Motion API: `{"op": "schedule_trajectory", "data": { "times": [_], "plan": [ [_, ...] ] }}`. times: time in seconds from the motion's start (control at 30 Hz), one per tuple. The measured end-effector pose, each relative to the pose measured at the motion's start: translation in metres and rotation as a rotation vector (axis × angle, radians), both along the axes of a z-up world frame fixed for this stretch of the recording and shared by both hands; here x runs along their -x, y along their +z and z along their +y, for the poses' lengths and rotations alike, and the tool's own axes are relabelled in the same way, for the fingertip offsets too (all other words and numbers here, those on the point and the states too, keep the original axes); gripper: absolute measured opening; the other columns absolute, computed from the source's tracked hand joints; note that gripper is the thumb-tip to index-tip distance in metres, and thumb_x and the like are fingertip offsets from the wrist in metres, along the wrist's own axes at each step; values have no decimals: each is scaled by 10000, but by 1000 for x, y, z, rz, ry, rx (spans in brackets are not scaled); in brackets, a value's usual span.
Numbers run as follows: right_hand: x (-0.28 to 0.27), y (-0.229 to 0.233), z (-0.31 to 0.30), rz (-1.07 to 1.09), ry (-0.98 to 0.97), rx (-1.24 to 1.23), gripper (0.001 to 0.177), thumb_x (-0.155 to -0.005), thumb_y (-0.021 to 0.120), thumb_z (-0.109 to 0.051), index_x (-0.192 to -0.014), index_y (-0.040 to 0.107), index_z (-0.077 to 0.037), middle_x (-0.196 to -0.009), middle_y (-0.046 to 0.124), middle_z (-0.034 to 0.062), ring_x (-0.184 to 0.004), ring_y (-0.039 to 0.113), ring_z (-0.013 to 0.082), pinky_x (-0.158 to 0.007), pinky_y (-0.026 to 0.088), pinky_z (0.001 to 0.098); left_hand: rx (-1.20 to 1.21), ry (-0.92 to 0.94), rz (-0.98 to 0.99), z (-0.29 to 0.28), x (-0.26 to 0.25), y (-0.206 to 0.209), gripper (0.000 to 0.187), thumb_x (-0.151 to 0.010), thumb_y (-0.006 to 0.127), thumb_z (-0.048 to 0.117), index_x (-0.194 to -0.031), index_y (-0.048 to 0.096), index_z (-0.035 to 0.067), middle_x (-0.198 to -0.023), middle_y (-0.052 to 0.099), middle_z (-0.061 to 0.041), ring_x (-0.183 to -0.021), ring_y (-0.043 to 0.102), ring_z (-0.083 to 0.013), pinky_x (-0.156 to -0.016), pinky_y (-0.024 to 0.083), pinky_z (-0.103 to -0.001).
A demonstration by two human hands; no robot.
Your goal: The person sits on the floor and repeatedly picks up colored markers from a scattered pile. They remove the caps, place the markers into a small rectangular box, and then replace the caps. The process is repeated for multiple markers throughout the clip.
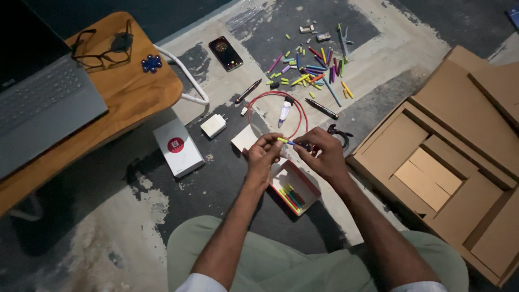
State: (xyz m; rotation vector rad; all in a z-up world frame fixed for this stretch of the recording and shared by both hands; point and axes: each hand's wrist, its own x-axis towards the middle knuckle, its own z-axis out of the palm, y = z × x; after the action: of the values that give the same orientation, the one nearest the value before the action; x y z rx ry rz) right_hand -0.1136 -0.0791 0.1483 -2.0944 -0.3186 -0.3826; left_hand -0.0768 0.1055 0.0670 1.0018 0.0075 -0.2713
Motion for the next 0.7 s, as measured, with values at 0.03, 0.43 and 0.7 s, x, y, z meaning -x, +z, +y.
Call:
{"op": "schedule_trajectory", "data": {
  "times": [0.03, 0.43, 0.7],
  "plan": [
    [0, 0, 0, 2, 3, -1, 149, -847, 808, -114, -986, 768, -78, -855, 667, 50, -665, 634, 120, -570, 490, 270, -20, 7, -10, 0, 0, 0, 251, -934, 749, 107, -1168, 699, 34, -858, 674, 3, -702, 595, -38, -612, 442, -176],
    [-3, -8, -3, 39, -3, 2, 124, -877, 797, -145, -982, 776, -83, -847, 671, 46, -701, 659, 124, -587, 508, 274, -121, 13, -53, 3, 0, -3, 261, -903, 770, 125, -1139, 706, 34, -928, 728, -37, -740, 647, -59, -645, 476, -186],
    [-3, -11, -5, 46, 0, -11, 133, -864, 811, -135, -979, 781, -74, -833, 661, 43, -707, 633, 119, -602, 493, 282, -160, 7, -68, 4, 3, 4, 242, -887, 786, 108, -1104, 732, 14, -920, 751, -58, -731, 621, -56, -648, 498, -199]
  ]
}}
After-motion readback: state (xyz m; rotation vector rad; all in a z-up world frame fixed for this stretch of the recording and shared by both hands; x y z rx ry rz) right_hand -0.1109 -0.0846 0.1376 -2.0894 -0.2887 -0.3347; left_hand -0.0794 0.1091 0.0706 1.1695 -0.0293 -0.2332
